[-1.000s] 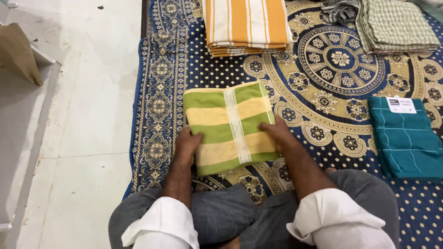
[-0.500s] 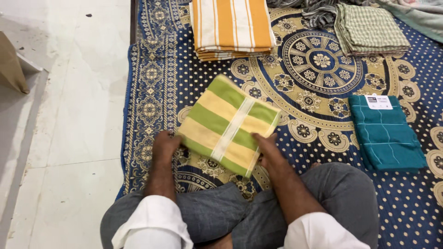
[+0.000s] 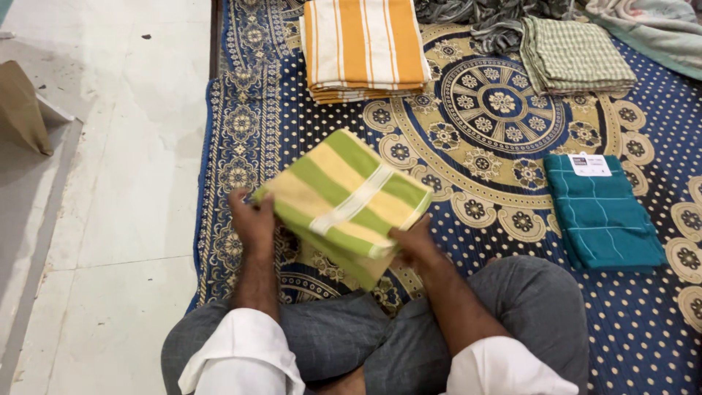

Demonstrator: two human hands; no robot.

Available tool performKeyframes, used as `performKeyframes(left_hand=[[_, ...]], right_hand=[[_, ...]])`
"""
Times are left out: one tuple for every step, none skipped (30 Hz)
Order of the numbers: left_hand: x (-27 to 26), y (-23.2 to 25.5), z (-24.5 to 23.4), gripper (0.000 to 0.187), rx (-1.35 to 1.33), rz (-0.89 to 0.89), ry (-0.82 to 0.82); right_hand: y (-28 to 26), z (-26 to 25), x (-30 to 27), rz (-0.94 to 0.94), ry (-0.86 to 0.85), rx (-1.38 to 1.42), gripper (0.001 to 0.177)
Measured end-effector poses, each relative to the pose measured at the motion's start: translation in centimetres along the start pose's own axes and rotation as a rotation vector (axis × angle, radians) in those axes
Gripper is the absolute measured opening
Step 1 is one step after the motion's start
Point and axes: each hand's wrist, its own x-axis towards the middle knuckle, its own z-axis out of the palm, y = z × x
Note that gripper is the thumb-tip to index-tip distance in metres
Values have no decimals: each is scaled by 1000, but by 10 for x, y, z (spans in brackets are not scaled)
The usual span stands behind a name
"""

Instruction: The person unfolds a green-and-yellow striped towel, smooths it, and folds it in half lengthwise, then folds it again into a compact rectangle. The folded towel is placed on the floor beside other folded linens.

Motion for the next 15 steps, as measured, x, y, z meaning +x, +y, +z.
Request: performKeyframes(left_hand=[[0, 2, -6, 58, 68, -45, 49], [-1, 5, -8, 62, 198, -15, 20], [-4, 6, -9, 67, 328, 15, -9], [-7, 9, -8, 71, 460, 43, -39], [-13, 10, -5, 64, 422, 235, -60], [-23, 10, -2, 56, 384, 420, -78], [-30, 12, 0, 58, 422, 410, -261], [-39, 12, 3, 61, 456, 397, -447], [-49, 13, 6, 58, 544, 336, -604], [-59, 15, 9, 55, 628, 277, -765], [-71, 15, 10, 59, 695, 385, -729], [-83, 15, 10, 63, 761, 492, -686], [-90, 16, 11, 67, 825, 600, -642], [-94, 19, 14, 69, 841, 597, -677], [-97, 21, 17, 71, 857, 593, -711]], right_hand=[[1, 1, -2, -215, 18, -123, 124], [3, 1, -5, -428, 38, -245, 130], [3, 0, -6, -641, 58, -367, 137], [1, -2, -6, -599, 141, -509, 133], [-4, -6, -4, -554, 224, -650, 129], [-11, -9, -1, -505, 302, -793, 125], [-21, -13, 4, -503, 259, -846, 117], [-31, -21, 10, -499, 216, -899, 109], [-42, -27, 17, -495, 174, -952, 102], [-57, -34, 26, -556, 104, -1010, 93], [-71, -39, 35, -618, 32, -1066, 85], [-80, -42, 43, -684, -41, -1121, 77], [-86, -44, 49, -644, -74, -1174, 71], [-89, -46, 53, -602, -110, -1228, 65], [-89, -48, 55, -560, -146, -1281, 59]])
